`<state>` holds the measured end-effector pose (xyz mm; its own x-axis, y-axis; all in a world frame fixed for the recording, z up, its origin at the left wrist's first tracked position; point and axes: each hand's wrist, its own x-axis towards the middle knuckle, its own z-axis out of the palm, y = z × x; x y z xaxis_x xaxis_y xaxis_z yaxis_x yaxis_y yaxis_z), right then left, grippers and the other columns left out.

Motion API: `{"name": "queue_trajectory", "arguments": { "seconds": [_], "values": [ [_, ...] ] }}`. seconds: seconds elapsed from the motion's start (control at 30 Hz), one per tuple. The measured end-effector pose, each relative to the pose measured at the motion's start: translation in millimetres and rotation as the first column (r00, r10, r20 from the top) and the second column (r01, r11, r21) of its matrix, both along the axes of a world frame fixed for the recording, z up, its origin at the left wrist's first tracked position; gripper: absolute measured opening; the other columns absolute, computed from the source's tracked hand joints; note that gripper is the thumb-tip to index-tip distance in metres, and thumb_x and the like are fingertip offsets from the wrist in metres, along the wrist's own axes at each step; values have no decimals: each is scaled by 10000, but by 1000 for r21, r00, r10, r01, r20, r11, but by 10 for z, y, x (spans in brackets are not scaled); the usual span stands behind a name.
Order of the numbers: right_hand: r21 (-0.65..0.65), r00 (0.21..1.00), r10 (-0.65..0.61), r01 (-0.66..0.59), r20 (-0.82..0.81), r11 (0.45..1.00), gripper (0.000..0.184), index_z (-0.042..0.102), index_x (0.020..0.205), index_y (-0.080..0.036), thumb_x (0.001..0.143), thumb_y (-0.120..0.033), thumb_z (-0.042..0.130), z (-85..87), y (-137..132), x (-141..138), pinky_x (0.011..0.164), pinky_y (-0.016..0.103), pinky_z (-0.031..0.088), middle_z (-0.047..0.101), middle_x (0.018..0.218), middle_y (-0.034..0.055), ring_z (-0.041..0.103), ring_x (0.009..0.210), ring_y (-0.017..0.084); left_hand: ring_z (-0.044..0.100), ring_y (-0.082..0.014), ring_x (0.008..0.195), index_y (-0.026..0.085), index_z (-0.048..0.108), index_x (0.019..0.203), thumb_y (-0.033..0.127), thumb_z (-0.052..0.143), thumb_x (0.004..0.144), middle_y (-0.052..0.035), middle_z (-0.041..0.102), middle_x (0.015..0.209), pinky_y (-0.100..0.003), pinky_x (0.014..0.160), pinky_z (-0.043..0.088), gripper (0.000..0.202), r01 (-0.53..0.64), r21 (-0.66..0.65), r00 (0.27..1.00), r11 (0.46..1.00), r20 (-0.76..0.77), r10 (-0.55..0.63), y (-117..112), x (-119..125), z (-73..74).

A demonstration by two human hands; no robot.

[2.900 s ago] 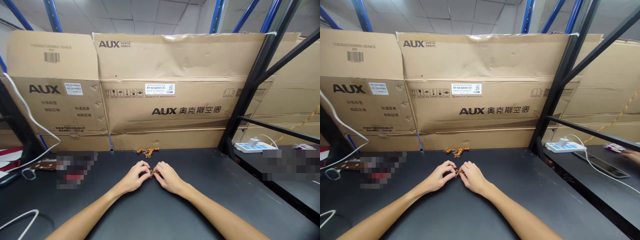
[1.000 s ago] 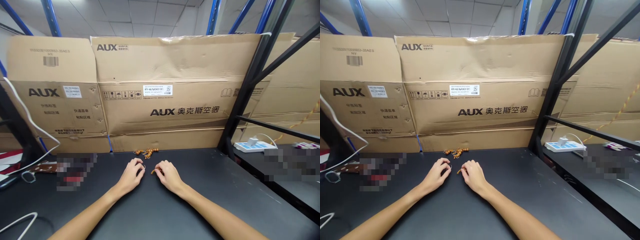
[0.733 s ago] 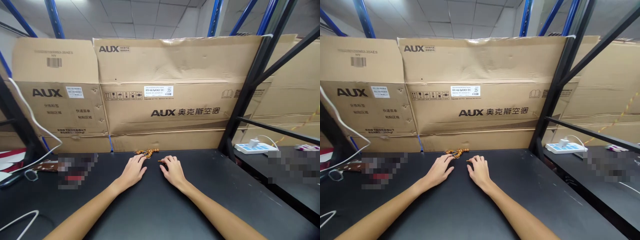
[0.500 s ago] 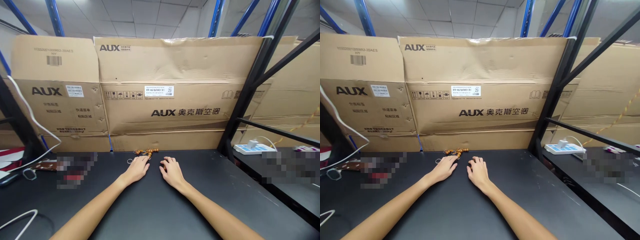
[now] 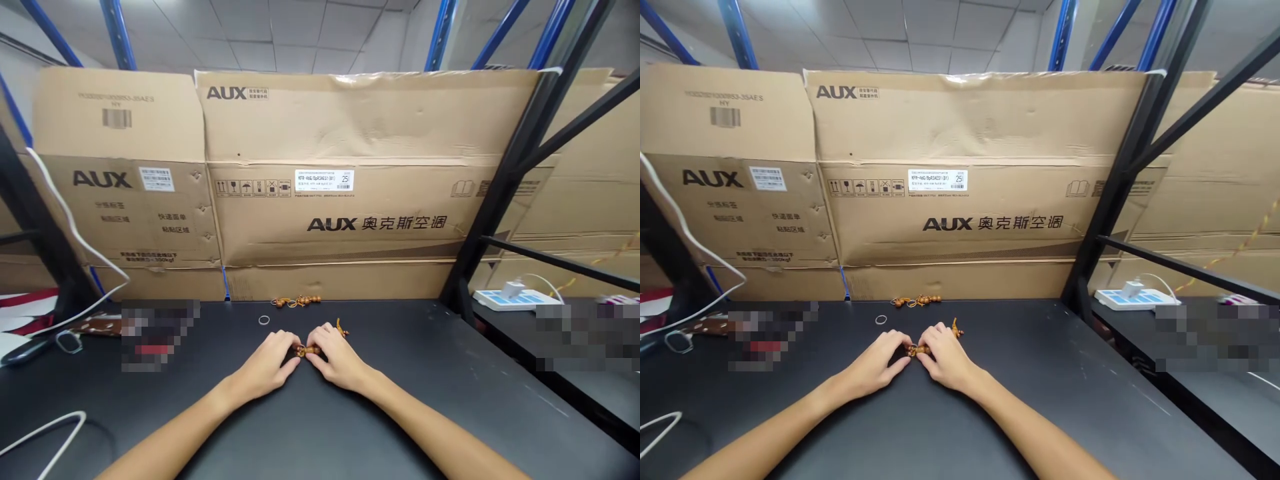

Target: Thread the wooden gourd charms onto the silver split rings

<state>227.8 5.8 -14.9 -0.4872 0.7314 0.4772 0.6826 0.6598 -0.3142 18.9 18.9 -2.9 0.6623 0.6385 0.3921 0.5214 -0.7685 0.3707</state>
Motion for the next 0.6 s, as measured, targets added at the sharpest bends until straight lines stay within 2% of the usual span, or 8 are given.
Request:
{"name": "queue_trajectory", "arguments": {
  "seconds": [0.2, 0.37, 0.6],
  "values": [
    [0, 994, -63, 63, -86, 998, 107, 515, 872, -199, 813, -110, 521, -64, 47, 11, 713, 317, 425, 589, 847, 37, 488, 798, 193, 535, -194, 871, 221, 555, 1011, 238, 538, 881, -29, 596, 960, -331, 808, 433, 132, 30, 1, 1000, 1000, -4, -30, 57, -29, 0],
    [-11, 993, 2, -3, -115, 1000, 128, 556, 911, -207, 848, -118, 490, -40, 29, -1, 748, 322, 429, 602, 856, 38, 516, 816, 190, 530, -185, 822, 209, 554, 894, 259, 523, 895, -20, 584, 897, -327, 784, 417, 58, 16, 37, 1000, 999, -22, -16, 78, -8, -18],
    [-76, 971, 60, -79, -230, 994, 106, 566, 935, -209, 881, -168, 484, -36, 8, -24, 730, 279, 444, 614, 849, 22, 560, 785, 160, 503, -191, 822, 199, 566, 835, 254, 497, 915, -28, 571, 874, -331, 758, 404, 119, 7, 87, 998, 996, -55, -3, 70, 22, -43]
  ]
}}
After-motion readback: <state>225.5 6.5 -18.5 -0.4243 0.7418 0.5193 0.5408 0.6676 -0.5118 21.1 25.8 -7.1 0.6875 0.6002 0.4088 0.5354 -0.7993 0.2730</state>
